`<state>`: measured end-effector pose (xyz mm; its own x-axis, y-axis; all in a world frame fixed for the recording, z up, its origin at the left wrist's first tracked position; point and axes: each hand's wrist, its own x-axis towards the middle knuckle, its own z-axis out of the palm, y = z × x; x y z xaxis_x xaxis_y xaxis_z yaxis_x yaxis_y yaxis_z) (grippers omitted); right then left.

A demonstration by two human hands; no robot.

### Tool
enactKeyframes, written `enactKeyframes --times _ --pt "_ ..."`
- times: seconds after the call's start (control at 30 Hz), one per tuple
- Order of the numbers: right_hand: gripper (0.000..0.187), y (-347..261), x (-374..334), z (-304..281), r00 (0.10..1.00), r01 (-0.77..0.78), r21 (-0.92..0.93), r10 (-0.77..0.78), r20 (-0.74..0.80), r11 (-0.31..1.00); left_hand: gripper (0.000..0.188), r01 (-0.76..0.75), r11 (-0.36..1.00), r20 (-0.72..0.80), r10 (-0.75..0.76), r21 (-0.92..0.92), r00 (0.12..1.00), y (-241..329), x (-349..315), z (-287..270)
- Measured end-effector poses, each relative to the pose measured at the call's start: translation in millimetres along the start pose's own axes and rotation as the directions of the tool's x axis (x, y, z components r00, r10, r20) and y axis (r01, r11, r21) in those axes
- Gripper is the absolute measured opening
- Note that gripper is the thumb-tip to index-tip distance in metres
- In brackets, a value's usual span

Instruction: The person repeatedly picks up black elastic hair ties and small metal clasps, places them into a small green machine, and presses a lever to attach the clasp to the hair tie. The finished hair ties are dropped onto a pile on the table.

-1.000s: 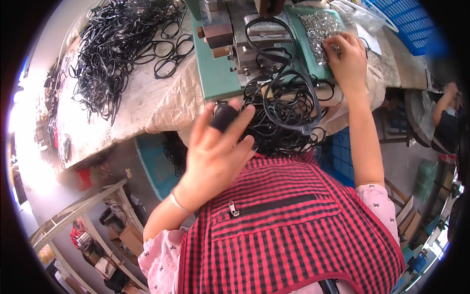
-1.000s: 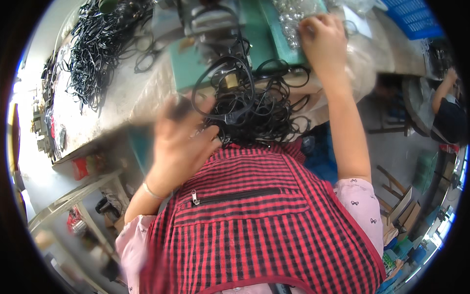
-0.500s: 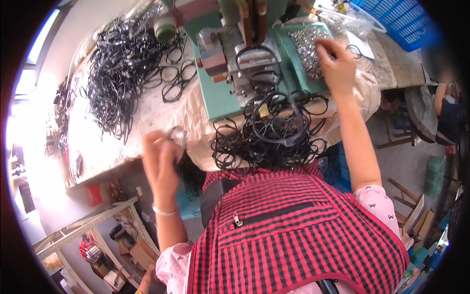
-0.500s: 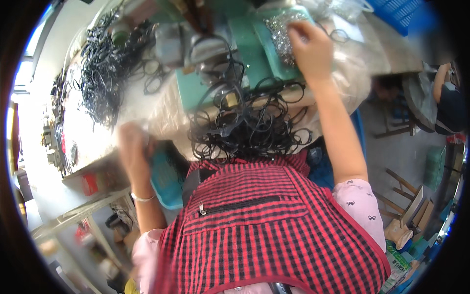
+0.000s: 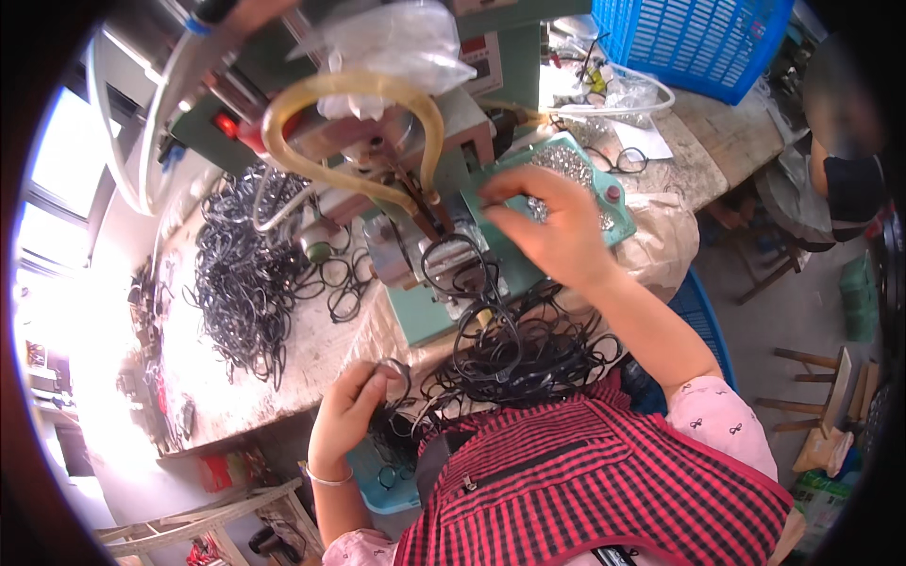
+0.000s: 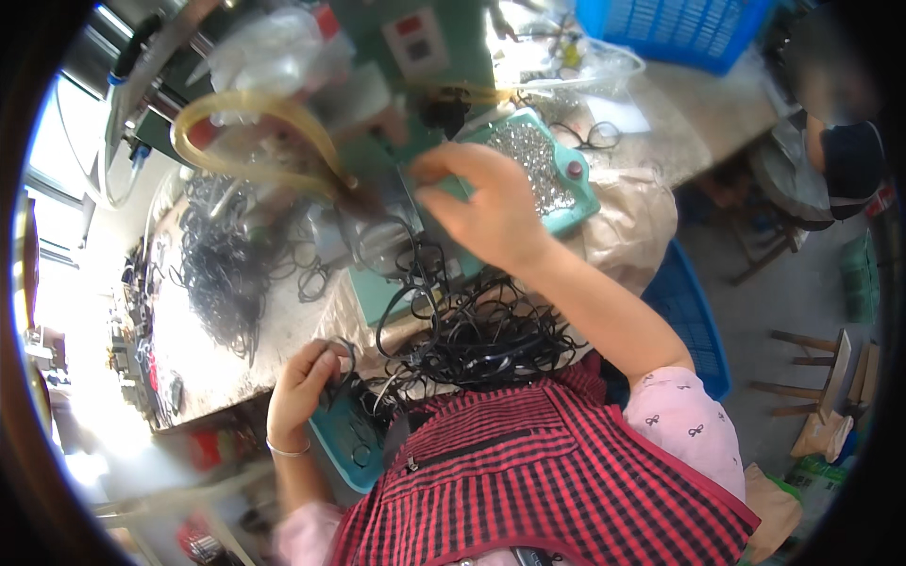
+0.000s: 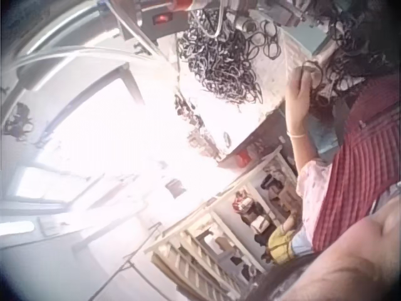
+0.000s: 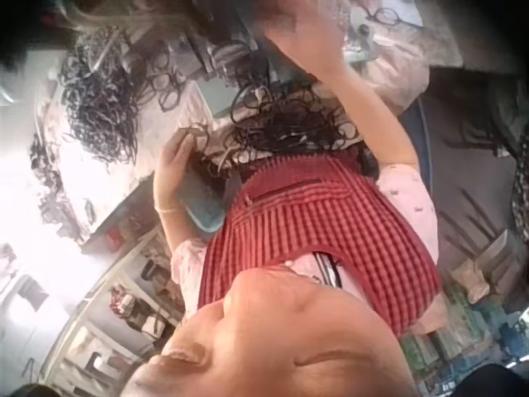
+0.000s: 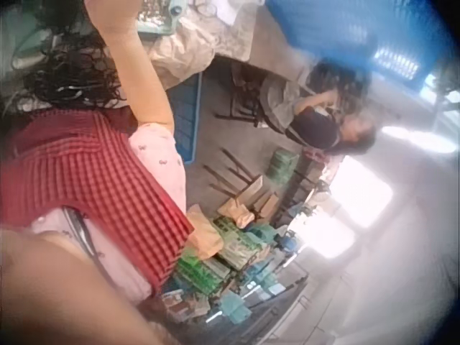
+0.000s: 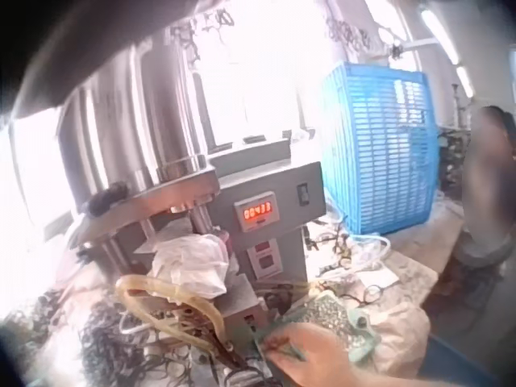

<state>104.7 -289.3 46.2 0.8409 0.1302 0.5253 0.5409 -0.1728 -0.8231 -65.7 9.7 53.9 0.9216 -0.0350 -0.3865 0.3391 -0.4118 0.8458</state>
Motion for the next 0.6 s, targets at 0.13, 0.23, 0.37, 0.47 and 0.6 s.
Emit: enactKeyframes --times 0.13,0.23,0.37,0.47,0.6 --pt "0.033 -10.7 -1.9 32.6 0.99 -0.127 0.121 0.132 -0.039 0.985 0.016 -0.426 0.894 -0.425 0.334 -0.139 0.841 15.6 17.6 14.7" --pt "0.04 -10.2 -2.7 34.1 0.985 -0.17 0.214 0.173 0.003 0.962 0.018 -0.785 0.521 -0.556 0.563 -0.336 0.612 48.0 27.4 16.4" --pt "0.043 -20.6 0.1 40.5 0.962 -0.272 0.378 0.247 0.113 0.885 0.014 -0.752 0.552 -0.65 0.727 0.361 0.222 110.3 48.2 18.0" --pt "0.046 -41.0 -5.1 43.0 0.925 -0.37 0.496 0.358 0.123 0.786 0.017 -0.797 0.561 -0.709 0.655 0.225 0.262 115.7 68.0 12.2" --pt "0.05 -47.7 -18.9 19.9 0.967 -0.238 0.298 0.198 0.16 0.924 0.015 -0.872 0.38 -0.47 0.858 0.309 0.208 94.3 70.6 26.2"
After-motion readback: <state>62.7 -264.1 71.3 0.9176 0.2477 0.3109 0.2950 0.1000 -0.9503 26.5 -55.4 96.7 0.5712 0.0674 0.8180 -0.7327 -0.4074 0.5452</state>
